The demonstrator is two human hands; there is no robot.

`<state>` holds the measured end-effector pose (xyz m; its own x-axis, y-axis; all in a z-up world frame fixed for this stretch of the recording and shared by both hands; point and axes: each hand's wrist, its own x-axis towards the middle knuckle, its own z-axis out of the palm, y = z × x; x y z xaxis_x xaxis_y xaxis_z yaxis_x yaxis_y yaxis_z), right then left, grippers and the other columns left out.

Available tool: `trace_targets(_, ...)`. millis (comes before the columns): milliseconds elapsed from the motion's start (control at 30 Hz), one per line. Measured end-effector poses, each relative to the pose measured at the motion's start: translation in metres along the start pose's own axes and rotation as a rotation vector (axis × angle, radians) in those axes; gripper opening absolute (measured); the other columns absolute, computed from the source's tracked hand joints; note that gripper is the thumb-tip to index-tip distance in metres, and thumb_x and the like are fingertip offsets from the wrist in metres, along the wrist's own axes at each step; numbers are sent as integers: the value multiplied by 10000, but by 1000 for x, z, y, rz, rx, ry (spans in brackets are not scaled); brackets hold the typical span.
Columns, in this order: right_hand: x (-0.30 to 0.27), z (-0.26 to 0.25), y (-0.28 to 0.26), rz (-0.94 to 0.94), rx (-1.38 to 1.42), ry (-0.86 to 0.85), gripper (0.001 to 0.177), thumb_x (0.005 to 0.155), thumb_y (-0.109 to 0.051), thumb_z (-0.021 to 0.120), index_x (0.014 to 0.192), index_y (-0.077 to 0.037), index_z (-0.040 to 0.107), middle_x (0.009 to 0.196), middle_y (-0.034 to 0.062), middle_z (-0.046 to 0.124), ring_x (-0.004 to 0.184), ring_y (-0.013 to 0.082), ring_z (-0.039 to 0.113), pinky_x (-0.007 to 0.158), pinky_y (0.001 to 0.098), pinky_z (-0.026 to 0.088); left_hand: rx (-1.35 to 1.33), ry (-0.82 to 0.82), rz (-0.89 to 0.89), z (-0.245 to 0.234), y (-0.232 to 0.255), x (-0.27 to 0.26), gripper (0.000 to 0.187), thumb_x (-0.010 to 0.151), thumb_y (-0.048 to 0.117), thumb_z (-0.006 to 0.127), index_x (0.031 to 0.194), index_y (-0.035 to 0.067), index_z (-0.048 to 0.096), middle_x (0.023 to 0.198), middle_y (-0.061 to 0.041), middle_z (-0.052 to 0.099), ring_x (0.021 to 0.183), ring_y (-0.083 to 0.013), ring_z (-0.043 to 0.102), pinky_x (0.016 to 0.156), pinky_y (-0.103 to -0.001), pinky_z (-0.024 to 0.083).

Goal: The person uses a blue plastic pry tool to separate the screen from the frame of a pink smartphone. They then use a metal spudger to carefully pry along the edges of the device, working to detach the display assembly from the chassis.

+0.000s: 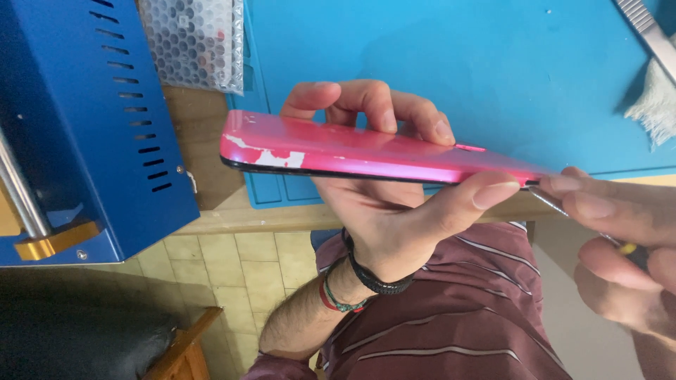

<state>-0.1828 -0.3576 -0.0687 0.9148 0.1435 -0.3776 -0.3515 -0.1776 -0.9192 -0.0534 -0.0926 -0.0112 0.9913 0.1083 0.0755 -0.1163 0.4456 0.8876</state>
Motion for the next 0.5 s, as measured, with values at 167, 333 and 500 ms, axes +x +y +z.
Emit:
trace_targets(167, 2, -4, -23, -190, -118, -64, 637, 880, 130, 528, 1503, 15, 467, 1649, 183, 529, 1626, 313, 499, 1406, 422, 402, -27, 14, -23, -1, -1, -2, 895, 811, 142, 917, 1477, 269, 333, 1230, 2, 455, 950, -167, 611, 826, -400, 615)
trace_targets(333, 4, -4, -17, -352, -250, -99, 642, 897, 56, 569, 1523, 29, 432, 1624, 169, 521, 1587, 309, 530, 1471, 493, 395, -54, 28, -32, 1, -1, -2, 882, 820, 147, 915, 1474, 279, 338, 1219, 6, 460, 956, -162, 608, 835, -391, 605)
trace_targets(500, 7, 5, -44, -258, -222, -83, 619, 894, 77, 524, 1506, 29, 441, 1639, 218, 513, 1591, 304, 507, 1435, 451, 382, -56, 30, -24, 0, -4, -3, 907, 814, 152, 926, 1494, 281, 340, 1227, 7, 466, 950, -168, 608, 854, -395, 601)
